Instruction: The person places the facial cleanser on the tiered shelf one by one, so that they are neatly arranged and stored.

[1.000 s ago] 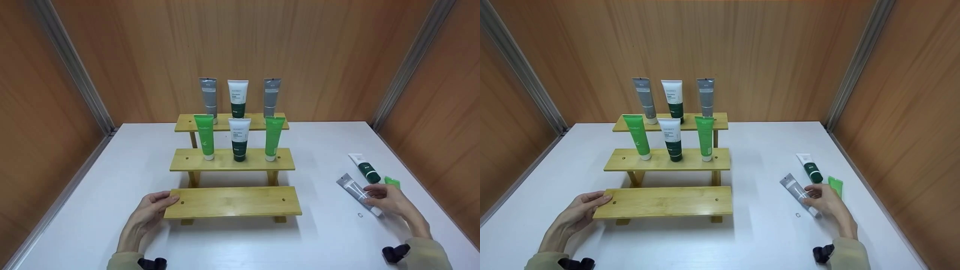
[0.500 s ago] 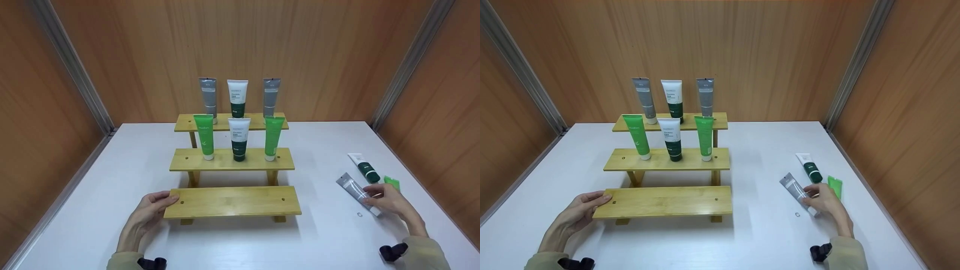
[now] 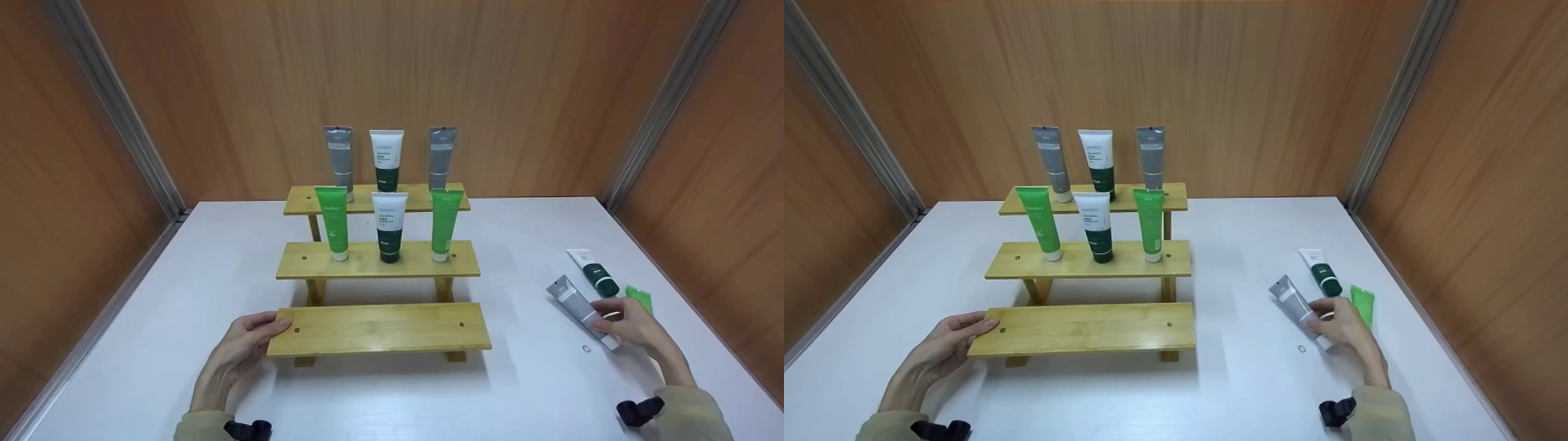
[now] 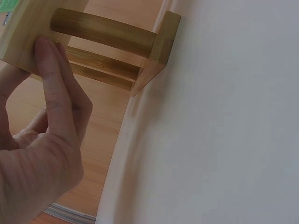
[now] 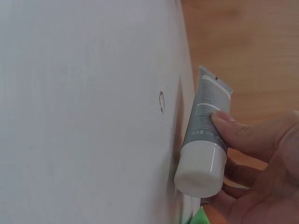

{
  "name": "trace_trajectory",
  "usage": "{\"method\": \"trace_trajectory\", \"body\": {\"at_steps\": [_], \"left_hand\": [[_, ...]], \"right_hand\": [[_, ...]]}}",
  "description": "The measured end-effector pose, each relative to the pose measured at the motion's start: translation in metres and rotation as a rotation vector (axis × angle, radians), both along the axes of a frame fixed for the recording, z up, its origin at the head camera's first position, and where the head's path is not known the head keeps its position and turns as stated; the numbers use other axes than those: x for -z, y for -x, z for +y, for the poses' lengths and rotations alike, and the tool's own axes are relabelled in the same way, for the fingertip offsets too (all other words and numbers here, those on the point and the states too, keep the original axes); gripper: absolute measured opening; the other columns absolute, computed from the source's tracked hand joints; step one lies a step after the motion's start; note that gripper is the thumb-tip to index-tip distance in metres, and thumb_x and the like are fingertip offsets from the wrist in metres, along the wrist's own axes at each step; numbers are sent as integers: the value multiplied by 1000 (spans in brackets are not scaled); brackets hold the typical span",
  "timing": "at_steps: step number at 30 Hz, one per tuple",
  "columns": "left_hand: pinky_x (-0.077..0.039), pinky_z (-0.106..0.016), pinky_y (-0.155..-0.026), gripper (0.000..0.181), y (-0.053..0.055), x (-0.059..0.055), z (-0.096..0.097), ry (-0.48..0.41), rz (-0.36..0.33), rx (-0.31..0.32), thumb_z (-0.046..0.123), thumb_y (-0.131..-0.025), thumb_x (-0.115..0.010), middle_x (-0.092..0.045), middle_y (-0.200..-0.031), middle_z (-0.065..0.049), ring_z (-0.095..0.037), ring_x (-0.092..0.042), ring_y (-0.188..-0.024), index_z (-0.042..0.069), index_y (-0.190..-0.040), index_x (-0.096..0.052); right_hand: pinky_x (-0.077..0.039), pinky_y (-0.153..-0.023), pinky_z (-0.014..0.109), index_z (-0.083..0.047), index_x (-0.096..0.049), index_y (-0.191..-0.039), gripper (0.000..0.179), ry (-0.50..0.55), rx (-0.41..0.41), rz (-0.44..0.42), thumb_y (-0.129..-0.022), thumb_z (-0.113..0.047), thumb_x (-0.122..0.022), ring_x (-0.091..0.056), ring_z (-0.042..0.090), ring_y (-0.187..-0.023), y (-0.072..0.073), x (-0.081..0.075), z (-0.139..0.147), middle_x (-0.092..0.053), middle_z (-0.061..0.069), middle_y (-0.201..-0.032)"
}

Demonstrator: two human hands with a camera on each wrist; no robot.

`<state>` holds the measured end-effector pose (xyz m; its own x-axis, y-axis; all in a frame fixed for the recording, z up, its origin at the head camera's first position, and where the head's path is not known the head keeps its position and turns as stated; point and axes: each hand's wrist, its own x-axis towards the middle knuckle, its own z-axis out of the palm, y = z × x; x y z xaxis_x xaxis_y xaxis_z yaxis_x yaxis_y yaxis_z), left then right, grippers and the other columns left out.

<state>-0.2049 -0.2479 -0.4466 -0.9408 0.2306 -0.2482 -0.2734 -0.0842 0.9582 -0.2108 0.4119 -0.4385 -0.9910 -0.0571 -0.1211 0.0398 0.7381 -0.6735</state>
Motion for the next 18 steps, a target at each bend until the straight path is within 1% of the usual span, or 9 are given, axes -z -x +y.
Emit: {"method": "trace_trajectory", "body": {"at_steps": [5, 8, 15, 18], "left_hand": [[-61, -20, -88, 56, 0, 0, 1, 7, -10, -9, 15, -97, -68, -74, -106, 0, -10, -73, -98, -12, -140, -45], [-61, -20, -88, 56, 1, 0, 1, 8, -14, -13, 15, -96, -68, -74, -106, 0, -10, -73, -98, -11, -140, -46], [-61, -20, -87, 48, 1, -1, 0, -11, -18, -10, 14, -96, -68, -75, -105, 0, -11, -74, -97, -8, -136, -52], [-62, -20, -87, 46, 1, -1, 0, -14, -15, -8, 14, -96, -68, -75, -104, 1, -11, -75, -96, -7, -135, -54]], "right_hand": [[-54, -72, 16, 16, -50, -136, 56, 17, 10, -2, -94, -16, -70, -63, 23, -103, 0, -2, -4, -59, 33, -126], [-54, -73, 16, 15, -50, -137, 56, 21, 13, 0, -95, -16, -70, -62, 24, -105, 0, -4, -7, -59, 33, -127], [-52, -76, 14, 15, -48, -139, 57, 51, 11, 28, -95, -17, -69, -60, 32, -113, -2, -8, -14, -56, 34, -131], [-50, -78, 14, 14, -46, -140, 59, 67, 12, 34, -96, -18, -69, -59, 30, -113, -3, -9, -18, -55, 34, -132]]}}
